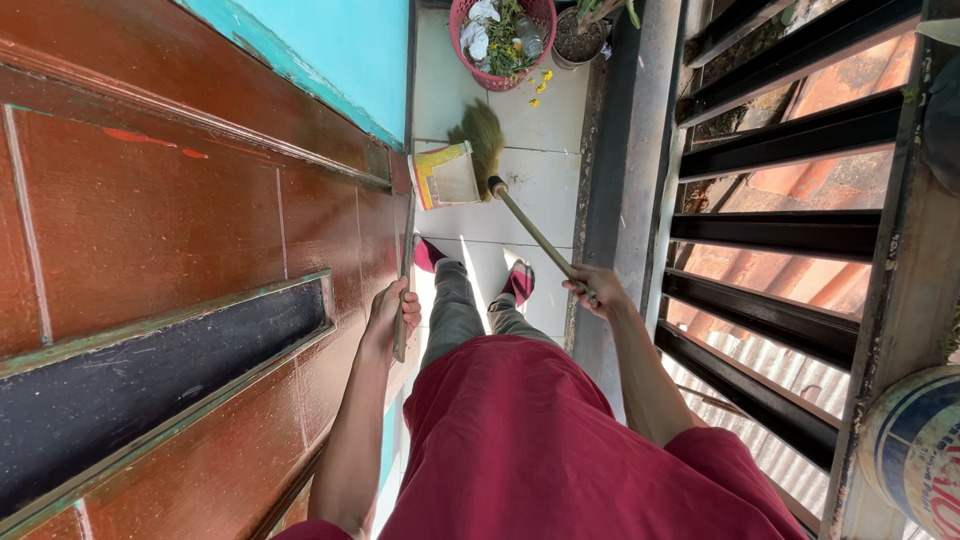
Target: The person sweeps debris from a balcony floor into a dustpan using a broom and then picks up a flowerpot.
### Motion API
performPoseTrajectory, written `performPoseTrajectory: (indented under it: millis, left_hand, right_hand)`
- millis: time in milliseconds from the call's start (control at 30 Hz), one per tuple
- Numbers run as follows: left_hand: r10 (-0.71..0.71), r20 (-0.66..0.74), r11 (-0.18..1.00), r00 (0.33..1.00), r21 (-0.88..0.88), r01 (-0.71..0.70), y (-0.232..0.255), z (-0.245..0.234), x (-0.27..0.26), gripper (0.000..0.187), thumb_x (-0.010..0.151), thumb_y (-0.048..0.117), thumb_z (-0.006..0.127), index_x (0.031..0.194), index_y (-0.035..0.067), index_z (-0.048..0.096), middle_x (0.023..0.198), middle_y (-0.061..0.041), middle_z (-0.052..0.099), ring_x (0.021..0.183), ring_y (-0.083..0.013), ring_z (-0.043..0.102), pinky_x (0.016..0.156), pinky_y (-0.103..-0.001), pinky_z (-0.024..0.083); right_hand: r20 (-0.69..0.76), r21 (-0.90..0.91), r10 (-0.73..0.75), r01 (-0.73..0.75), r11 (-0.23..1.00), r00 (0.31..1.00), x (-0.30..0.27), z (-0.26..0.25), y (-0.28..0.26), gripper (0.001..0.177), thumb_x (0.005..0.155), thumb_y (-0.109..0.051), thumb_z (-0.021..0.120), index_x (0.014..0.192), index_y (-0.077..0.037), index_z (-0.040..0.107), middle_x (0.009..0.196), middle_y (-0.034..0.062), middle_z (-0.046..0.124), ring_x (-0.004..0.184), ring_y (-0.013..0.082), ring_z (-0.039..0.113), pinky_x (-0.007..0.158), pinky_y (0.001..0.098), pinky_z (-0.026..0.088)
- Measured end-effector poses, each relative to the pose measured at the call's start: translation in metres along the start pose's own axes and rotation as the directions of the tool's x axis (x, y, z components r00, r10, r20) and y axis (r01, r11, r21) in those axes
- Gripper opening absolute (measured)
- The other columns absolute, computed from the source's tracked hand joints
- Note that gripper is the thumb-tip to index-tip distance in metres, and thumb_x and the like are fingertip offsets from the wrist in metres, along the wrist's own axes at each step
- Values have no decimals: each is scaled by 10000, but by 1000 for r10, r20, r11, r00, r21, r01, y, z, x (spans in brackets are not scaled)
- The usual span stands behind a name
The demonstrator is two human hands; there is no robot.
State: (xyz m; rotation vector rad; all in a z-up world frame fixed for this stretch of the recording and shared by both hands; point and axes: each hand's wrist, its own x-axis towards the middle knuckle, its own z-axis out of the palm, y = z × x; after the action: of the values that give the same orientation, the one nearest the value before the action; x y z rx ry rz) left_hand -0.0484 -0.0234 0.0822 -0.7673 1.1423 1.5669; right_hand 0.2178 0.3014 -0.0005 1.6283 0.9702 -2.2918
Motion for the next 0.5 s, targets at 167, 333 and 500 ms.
performPoseTrajectory:
  millis: [167, 333, 500]
  left_hand:
    - [19, 12, 1000, 1000, -17, -19, -6, -5, 11, 182, 1072, 237, 479, 967, 119, 390, 731, 20, 444, 520, -27, 413, 415, -189, 368]
    - [8, 31, 997, 999, -77, -6, -16, -18, 26, 211, 1071, 250, 489, 945, 124, 375, 732, 18, 445, 526, -33, 416, 420, -191, 365]
    - [-22, 16, 997, 1000, -69, 23, -21, -16, 45, 219, 1054, 270, 496, 935, 129, 379, 735, 13, 450, 526, -38, 424, 423, -200, 371]
  right_hand:
    - [12, 484, 162, -148, 863, 987, 31, 14, 19, 355, 1076, -128, 510, 1365, 73, 464, 960, 172, 609, 600, 38, 479, 370, 112, 410]
    - [90, 565, 86, -122, 816, 992, -13, -17, 51, 310, 1056, -136, 496, 1300, 53, 522, 934, 158, 599, 578, 28, 494, 366, 107, 418]
    - [11, 446, 58, -57, 893, 998, -92, -54, 53, 451, 1028, -151, 498, 1462, -30, 499, 848, 151, 657, 467, 13, 441, 308, 112, 363]
